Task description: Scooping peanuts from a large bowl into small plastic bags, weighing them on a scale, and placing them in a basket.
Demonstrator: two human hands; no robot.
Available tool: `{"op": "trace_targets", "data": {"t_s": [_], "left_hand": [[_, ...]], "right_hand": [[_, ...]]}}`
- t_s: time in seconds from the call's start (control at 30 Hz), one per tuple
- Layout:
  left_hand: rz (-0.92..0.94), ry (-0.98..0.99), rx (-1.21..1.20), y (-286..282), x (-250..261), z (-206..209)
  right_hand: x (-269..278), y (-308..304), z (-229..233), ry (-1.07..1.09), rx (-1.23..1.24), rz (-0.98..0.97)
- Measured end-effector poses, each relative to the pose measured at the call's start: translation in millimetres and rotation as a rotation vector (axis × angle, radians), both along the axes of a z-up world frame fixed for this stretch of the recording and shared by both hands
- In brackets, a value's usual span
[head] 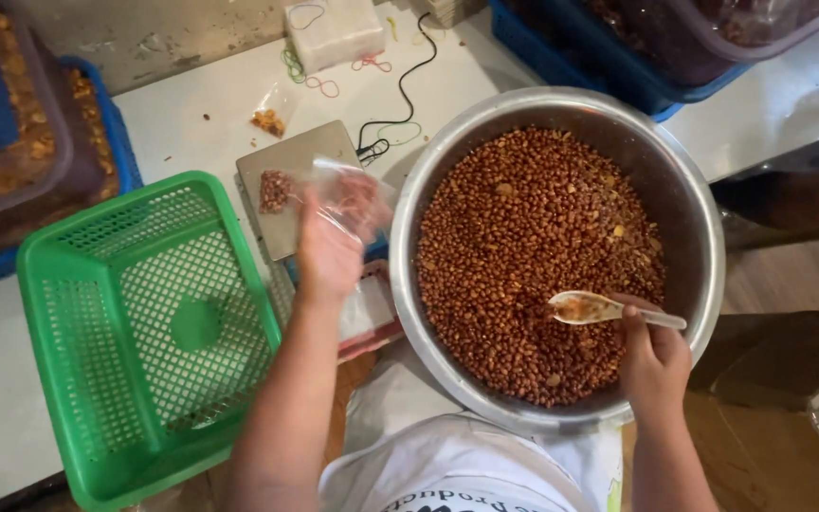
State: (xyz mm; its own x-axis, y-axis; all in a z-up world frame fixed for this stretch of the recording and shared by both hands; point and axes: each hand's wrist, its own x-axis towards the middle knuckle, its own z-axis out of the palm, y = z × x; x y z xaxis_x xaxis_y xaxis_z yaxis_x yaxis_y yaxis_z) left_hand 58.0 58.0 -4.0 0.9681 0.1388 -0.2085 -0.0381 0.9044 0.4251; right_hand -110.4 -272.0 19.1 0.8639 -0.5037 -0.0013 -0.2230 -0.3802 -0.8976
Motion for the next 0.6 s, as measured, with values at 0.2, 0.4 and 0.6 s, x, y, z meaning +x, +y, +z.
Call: {"op": "trace_targets", "data": {"t_s": [0.2,0.4,0.6], "left_hand": [[-0.708,-0.555,0.958,-70.5,-92.8,10.7],[-1.164,-0.242,1.151,-95.7,-112.2,27.2],[-0.934,-0.374,0.836,-103.3,-115.3,-18.1]], "right_hand": [[8.5,5.0,14.3,-0.048,0.132,0.01],[1.3,16.7,53.8,-0.143,-0.006,0.157],[4.8,10.5,46.3,-0.107,-0.141,0.066]]}}
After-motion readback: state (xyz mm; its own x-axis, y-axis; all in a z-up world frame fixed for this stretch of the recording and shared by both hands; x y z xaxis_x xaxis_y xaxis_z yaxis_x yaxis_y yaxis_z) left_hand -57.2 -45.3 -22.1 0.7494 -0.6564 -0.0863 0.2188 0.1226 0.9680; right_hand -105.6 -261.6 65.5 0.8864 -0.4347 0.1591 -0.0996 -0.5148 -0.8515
